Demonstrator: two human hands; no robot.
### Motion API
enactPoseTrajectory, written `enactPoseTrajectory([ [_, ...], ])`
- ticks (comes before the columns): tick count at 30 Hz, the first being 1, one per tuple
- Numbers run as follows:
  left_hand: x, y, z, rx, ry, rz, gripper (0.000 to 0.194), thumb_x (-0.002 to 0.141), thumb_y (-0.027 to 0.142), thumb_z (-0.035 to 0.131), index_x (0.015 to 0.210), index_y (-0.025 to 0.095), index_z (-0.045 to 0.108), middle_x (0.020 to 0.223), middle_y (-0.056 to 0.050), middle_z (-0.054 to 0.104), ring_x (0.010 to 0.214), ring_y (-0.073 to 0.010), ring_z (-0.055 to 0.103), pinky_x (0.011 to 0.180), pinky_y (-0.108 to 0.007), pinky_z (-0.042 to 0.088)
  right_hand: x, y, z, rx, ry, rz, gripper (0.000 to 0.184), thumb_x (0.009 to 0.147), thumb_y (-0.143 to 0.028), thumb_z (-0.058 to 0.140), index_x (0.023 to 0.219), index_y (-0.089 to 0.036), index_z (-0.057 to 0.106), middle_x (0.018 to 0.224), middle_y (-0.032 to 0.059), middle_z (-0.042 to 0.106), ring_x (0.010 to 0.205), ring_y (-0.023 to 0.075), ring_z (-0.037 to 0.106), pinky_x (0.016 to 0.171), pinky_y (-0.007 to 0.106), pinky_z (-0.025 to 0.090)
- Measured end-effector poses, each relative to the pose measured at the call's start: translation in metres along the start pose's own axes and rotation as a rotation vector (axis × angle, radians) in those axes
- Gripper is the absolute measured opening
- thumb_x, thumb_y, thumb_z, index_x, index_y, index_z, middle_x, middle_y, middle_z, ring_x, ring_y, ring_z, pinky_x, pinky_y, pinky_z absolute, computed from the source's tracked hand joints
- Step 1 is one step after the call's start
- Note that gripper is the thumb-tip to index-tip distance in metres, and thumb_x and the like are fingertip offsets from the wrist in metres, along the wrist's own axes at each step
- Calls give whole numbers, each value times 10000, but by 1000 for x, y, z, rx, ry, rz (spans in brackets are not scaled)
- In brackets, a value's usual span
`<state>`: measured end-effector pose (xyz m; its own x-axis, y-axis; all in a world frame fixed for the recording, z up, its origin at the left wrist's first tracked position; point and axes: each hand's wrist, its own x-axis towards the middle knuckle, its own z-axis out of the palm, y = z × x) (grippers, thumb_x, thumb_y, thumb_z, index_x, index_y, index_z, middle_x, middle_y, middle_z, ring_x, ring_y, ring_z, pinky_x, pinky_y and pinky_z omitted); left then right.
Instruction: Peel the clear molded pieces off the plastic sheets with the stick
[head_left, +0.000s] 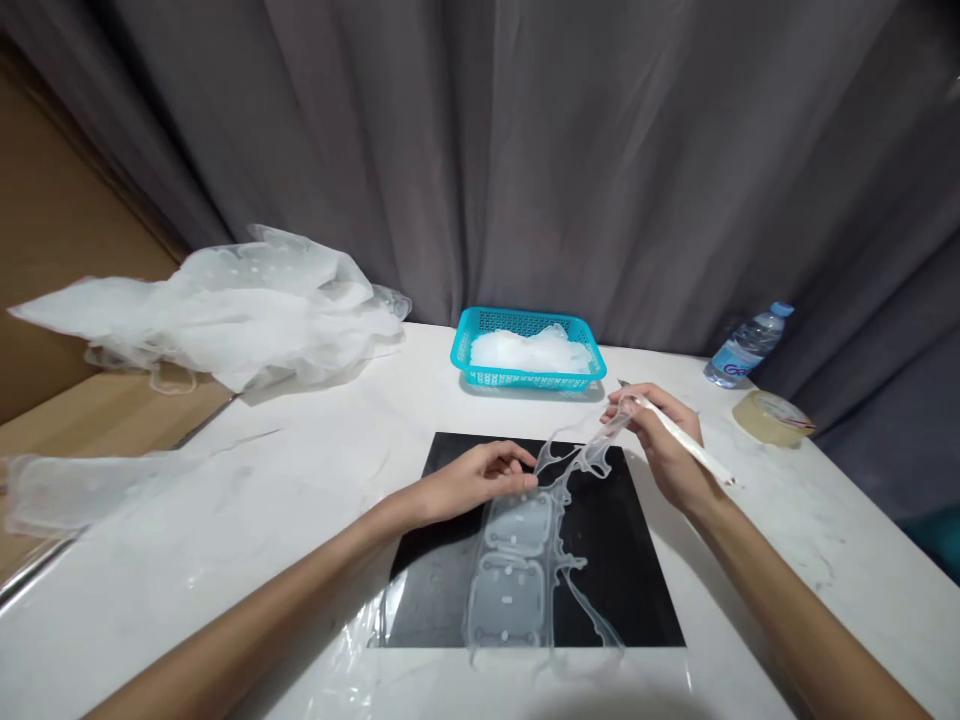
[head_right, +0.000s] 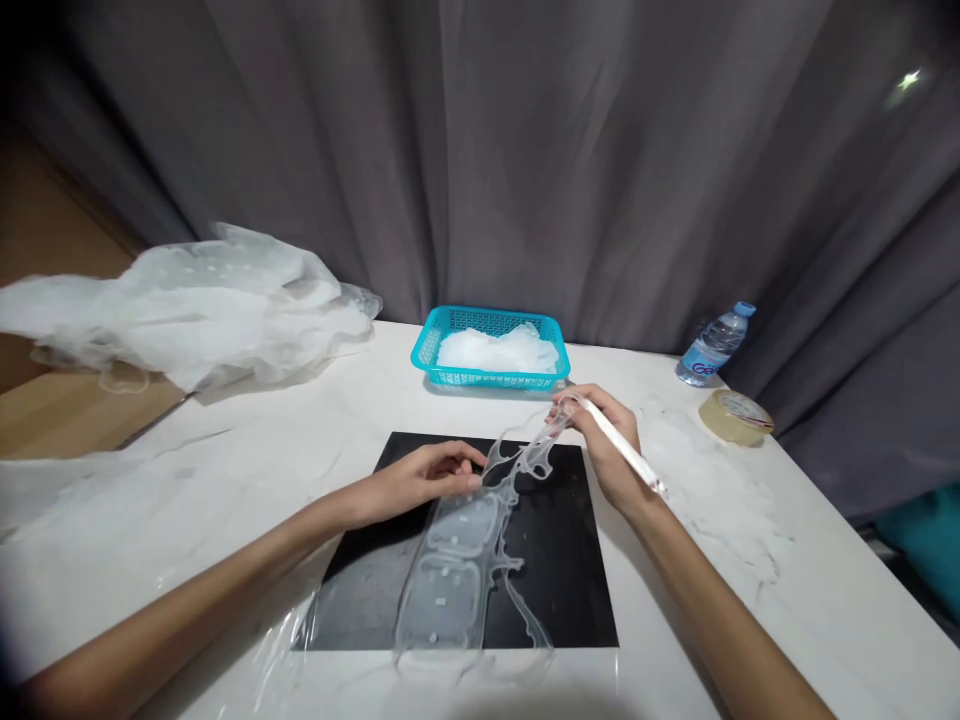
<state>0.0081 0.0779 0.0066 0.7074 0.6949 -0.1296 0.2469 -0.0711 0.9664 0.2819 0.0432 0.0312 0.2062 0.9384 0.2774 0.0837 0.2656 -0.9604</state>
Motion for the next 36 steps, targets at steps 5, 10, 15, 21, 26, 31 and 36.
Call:
enactPoseTrajectory([
  [5, 17, -5, -2, 97, 175, 123, 305, 938, 448, 669, 1106, 194, 650, 875, 6, 578, 802, -171, 595, 811, -346, 521, 35, 4, -4, -108, -35, -12, 202, 837, -324, 641, 942, -182, 741, 849, 36, 747, 799, 202, 712, 780, 342, 583],
  [10, 16, -13, -6, 286, 341, 207, 190, 978, 390, 606, 955, 202, 624, 953, -38, 592, 932, -223, 584, 935, -413, 505, 47, 5, -24, -276, -183, 2, 255, 811, -348, 725, 987, -170, 776, 879, 33, 763, 857, 221, 708, 840, 355, 563],
  [15, -13, -8, -9, 451, 305, 229, 198, 1028, 418, 615, 1023, 224, 658, 1112, -67, 644, 1150, -286, 559, 1099, -485, 427, 33, -9, -56, -683, -454, -119, 398, 900, -491, 747, 1157, -189, 764, 1020, 97, 796, 911, 281, 758, 858, 407, 586],
  [21, -48, -5, 1, 581, 52, 230, 519, 985, 510, 708, 1427, 309, 525, 1490, -81, 564, 1441, -342, 442, 1216, -532, 373, -22, -29, -26, -774, -451, -169, 392, 1112, -448, 416, 1325, -246, 676, 1108, 89, 789, 946, 248, 758, 872, 387, 583],
  [26, -52, -11, 8, 523, 41, 217, 638, 962, 508, 742, 1501, 323, 454, 1530, -100, 540, 1450, -345, 472, 1187, -516, 434, -56, -25, 20, -670, -758, -94, 198, 1113, -337, 463, 1240, -238, 578, 1006, 40, 757, 841, 199, 738, 733, 310, 574],
  [31, -51, -9, 12, 555, 72, 221, 523, 1022, 521, 650, 1466, 300, 483, 1506, -105, 573, 1436, -337, 502, 1183, -517, 437, -58, -18, 24, -554, -820, -195, 151, 1092, -341, 552, 1124, -258, 674, 1086, 39, 734, 1033, 214, 701, 915, 347, 566],
  [36, -52, -11, 15, 568, 105, 263, 617, 974, 538, 714, 1491, 309, 468, 1494, -106, 589, 1418, -354, 522, 1160, -513, 460, -61, -5, 24, -389, -798, -160, 164, 1061, -322, 616, 1156, -274, 740, 1100, 21, 755, 1024, 193, 717, 919, 322, 571],
])
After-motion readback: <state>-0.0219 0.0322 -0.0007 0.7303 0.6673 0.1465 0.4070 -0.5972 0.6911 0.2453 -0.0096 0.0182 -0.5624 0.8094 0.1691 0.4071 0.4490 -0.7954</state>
